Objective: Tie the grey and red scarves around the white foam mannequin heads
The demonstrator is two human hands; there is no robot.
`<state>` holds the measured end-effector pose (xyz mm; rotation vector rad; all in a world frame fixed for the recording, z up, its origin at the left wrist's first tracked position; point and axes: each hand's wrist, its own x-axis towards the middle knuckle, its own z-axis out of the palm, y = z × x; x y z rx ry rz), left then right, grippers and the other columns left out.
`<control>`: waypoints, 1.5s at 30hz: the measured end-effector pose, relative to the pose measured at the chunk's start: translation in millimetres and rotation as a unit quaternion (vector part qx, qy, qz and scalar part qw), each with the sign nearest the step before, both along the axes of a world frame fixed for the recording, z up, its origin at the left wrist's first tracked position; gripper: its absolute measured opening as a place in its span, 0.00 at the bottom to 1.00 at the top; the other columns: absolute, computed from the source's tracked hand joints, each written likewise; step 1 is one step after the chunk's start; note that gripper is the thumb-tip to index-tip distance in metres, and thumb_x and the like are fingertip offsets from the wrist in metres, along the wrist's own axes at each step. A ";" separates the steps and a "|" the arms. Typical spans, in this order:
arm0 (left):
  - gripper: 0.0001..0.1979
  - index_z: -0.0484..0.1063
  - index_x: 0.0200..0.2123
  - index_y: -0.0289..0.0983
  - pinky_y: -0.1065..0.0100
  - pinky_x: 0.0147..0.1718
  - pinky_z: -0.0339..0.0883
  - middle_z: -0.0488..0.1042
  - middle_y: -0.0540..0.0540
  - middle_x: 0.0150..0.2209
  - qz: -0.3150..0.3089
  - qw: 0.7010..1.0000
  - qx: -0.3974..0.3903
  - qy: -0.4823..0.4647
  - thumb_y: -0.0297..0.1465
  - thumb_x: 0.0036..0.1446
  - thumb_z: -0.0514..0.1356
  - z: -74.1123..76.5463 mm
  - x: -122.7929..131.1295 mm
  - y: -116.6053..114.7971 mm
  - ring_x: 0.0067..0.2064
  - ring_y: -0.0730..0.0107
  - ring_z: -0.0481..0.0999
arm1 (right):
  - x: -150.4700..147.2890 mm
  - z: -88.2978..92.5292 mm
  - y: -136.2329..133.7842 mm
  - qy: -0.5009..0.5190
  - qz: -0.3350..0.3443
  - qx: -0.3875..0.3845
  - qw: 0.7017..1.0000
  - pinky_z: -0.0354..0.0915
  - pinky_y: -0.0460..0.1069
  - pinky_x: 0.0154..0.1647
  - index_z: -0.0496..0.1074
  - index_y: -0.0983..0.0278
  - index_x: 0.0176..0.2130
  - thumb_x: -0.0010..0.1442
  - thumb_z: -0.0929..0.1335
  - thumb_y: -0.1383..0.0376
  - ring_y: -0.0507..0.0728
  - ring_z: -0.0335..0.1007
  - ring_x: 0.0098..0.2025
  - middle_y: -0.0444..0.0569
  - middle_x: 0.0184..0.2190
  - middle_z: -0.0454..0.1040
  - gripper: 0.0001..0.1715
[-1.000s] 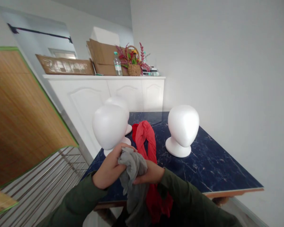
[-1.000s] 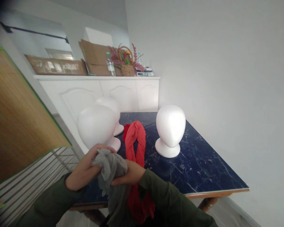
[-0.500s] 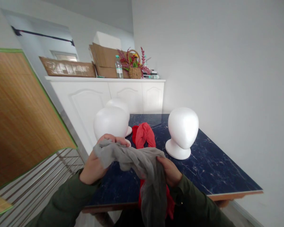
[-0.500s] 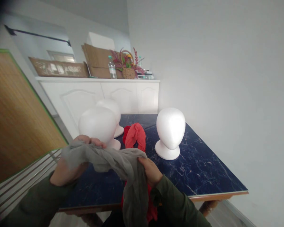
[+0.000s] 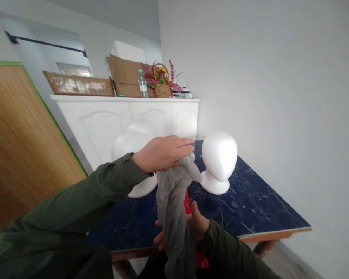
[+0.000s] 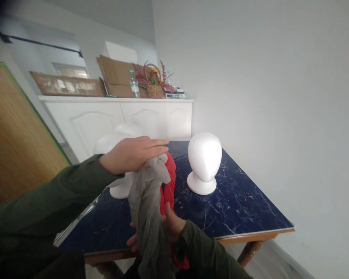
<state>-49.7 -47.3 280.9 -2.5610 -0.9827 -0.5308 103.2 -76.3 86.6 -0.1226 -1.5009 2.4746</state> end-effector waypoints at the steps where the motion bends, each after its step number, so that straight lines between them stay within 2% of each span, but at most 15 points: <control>1: 0.15 0.68 0.44 0.40 0.65 0.48 0.59 0.66 0.47 0.51 -0.005 1.000 -0.010 0.012 0.34 0.51 0.55 3.1 4.7 2.7 0.49 0.64 0.67 | -1.0 -0.7 -0.7 0.020 -0.056 0.022 0.998 0.63 0.55 0.44 0.65 0.65 0.49 0.41 0.50 0.30 0.60 0.68 0.44 0.57 0.45 0.69 0.54; 5: 0.16 0.68 0.44 0.39 0.67 0.46 0.60 0.70 0.46 0.46 -0.023 0.999 -0.015 0.036 0.38 0.54 0.52 4.1 15.7 8.3 0.47 0.65 0.69 | -6.6 8.3 7.3 0.072 -0.360 0.166 0.915 0.61 0.52 0.45 0.65 0.63 0.47 0.39 0.71 0.46 0.59 0.66 0.43 0.52 0.43 0.70 0.39; 9: 0.16 0.68 0.44 0.38 0.68 0.42 0.60 0.72 0.46 0.44 0.017 0.997 -0.021 0.067 0.38 0.57 0.49 3.0 13.2 11.4 0.45 0.66 0.70 | 2.1 29.7 24.9 0.003 -0.465 0.259 0.847 0.61 0.47 0.30 0.69 0.66 0.31 0.48 0.68 0.54 0.53 0.64 0.28 0.45 0.26 0.70 0.17; 14: 0.16 0.70 0.39 0.39 0.72 0.33 0.59 0.74 0.49 0.35 0.062 0.987 -0.125 0.074 0.42 0.50 0.56 5.3 -7.6 14.5 0.36 0.69 0.72 | 35.3 50.4 40.3 -0.058 -0.544 0.333 0.768 0.57 0.46 0.29 0.69 0.65 0.27 0.57 0.60 0.58 0.52 0.60 0.27 0.43 0.22 0.65 0.16; 16: 0.14 0.72 0.33 0.38 0.74 0.29 0.57 0.74 0.51 0.30 0.084 0.974 -0.198 0.076 0.40 0.45 0.60 2.5 -16.2 15.5 0.31 0.71 0.71 | 44.6 56.6 44.8 -0.052 -0.522 0.337 0.782 0.57 0.46 0.30 0.69 0.65 0.27 0.56 0.61 0.59 0.52 0.60 0.29 0.43 0.23 0.66 0.15; 20: 0.08 0.72 0.27 0.36 0.74 0.28 0.59 0.73 0.52 0.26 0.060 0.929 -0.366 -0.016 0.33 0.47 0.55 -13.3 -22.0 19.2 0.29 0.72 0.70 | 47.2 65.3 53.1 -0.028 -0.435 0.193 0.879 0.53 0.44 0.21 0.67 0.64 0.28 0.54 0.63 0.55 0.48 0.54 0.19 0.40 0.17 0.61 0.15; 22: 0.11 0.72 0.32 0.36 0.72 0.33 0.62 0.74 0.50 0.31 0.014 0.873 -0.462 -0.156 0.32 0.48 0.53 -26.2 -19.3 21.5 0.35 0.69 0.71 | 43.4 66.3 57.0 -0.017 -0.401 0.119 0.908 0.47 0.44 0.16 0.65 0.63 0.30 0.52 0.64 0.53 0.46 0.47 0.15 0.37 0.13 0.56 0.15; 26: 0.19 0.71 0.26 0.29 0.67 0.26 0.66 0.74 0.42 0.24 -0.062 0.627 -0.685 -0.367 0.39 0.49 0.50 -49.1 -6.6 21.5 0.27 0.64 0.73 | 31.1 58.8 60.2 0.037 -0.391 0.120 0.912 0.49 0.44 0.18 0.66 0.63 0.33 0.45 0.68 0.48 0.47 0.49 0.17 0.39 0.17 0.60 0.23; 28: 0.22 0.70 0.22 0.28 0.70 0.19 0.63 0.68 0.44 0.15 -0.101 0.537 -0.732 -0.407 0.41 0.51 0.48 -47.8 4.1 18.1 0.18 0.70 0.68 | 23.3 51.2 55.6 0.061 -0.315 0.160 0.933 0.55 0.45 0.23 0.68 0.64 0.35 0.41 0.69 0.44 0.49 0.56 0.21 0.43 0.22 0.66 0.30; 32: 0.16 0.69 0.29 0.29 0.81 0.11 0.50 0.67 0.49 0.18 -0.193 0.471 -0.627 -0.589 0.32 0.58 0.46 -9.8 26.3 16.4 0.12 0.85 0.55 | 19.4 33.2 37.6 0.033 -0.023 0.245 0.969 0.61 0.48 0.35 0.70 0.68 0.38 0.37 0.73 0.52 0.54 0.65 0.32 0.48 0.30 0.71 0.31; 34: 0.13 0.68 0.34 0.31 0.82 0.11 0.46 0.71 0.48 0.28 -0.219 0.471 -0.509 -0.686 0.29 0.59 0.46 18.6 27.6 27.1 0.14 0.88 0.54 | 34.5 27.7 33.8 0.064 0.009 0.217 0.974 0.61 0.49 0.36 0.72 0.69 0.31 0.40 0.73 0.55 0.53 0.67 0.29 0.47 0.24 0.71 0.22; 37: 0.07 0.67 0.34 0.34 0.79 0.12 0.45 0.71 0.50 0.31 -0.220 0.481 -0.342 -0.777 0.28 0.57 0.49 56.1 9.3 62.4 0.16 0.87 0.54 | 85.5 38.7 49.2 0.141 -0.071 0.120 0.980 0.62 0.48 0.26 0.67 0.66 0.22 0.46 0.68 0.55 0.48 0.58 0.14 0.38 0.11 0.59 0.16; 39: 0.05 0.66 0.31 0.35 0.77 0.14 0.44 0.70 0.53 0.28 -0.213 0.479 -0.248 -0.814 0.26 0.56 0.51 71.4 -10.0 93.0 0.17 0.86 0.53 | 130.0 64.0 74.3 0.069 -0.194 0.121 0.971 0.57 0.44 0.16 0.66 0.65 0.27 0.46 0.68 0.60 0.43 0.46 0.09 0.34 0.11 0.54 0.11; 41: 0.05 0.65 0.30 0.34 0.77 0.16 0.42 0.68 0.55 0.24 -0.197 0.474 -0.187 -0.837 0.24 0.56 0.51 76.6 -25.6 122.2 0.18 0.86 0.52 | 171.9 99.2 105.9 -0.049 -0.363 0.179 0.913 0.49 0.41 0.13 0.63 0.64 0.27 0.40 0.71 0.61 0.43 0.46 0.12 0.35 0.14 0.54 0.15; 45: 0.06 0.65 0.31 0.33 0.76 0.16 0.38 0.67 0.56 0.22 -0.180 0.482 -0.164 -0.841 0.20 0.54 0.51 62.0 -30.5 162.2 0.17 0.87 0.48 | 225.1 165.5 163.7 -0.169 -0.528 0.330 0.764 0.50 0.41 0.14 0.65 0.65 0.28 0.38 0.71 0.63 0.46 0.53 0.16 0.38 0.16 0.59 0.16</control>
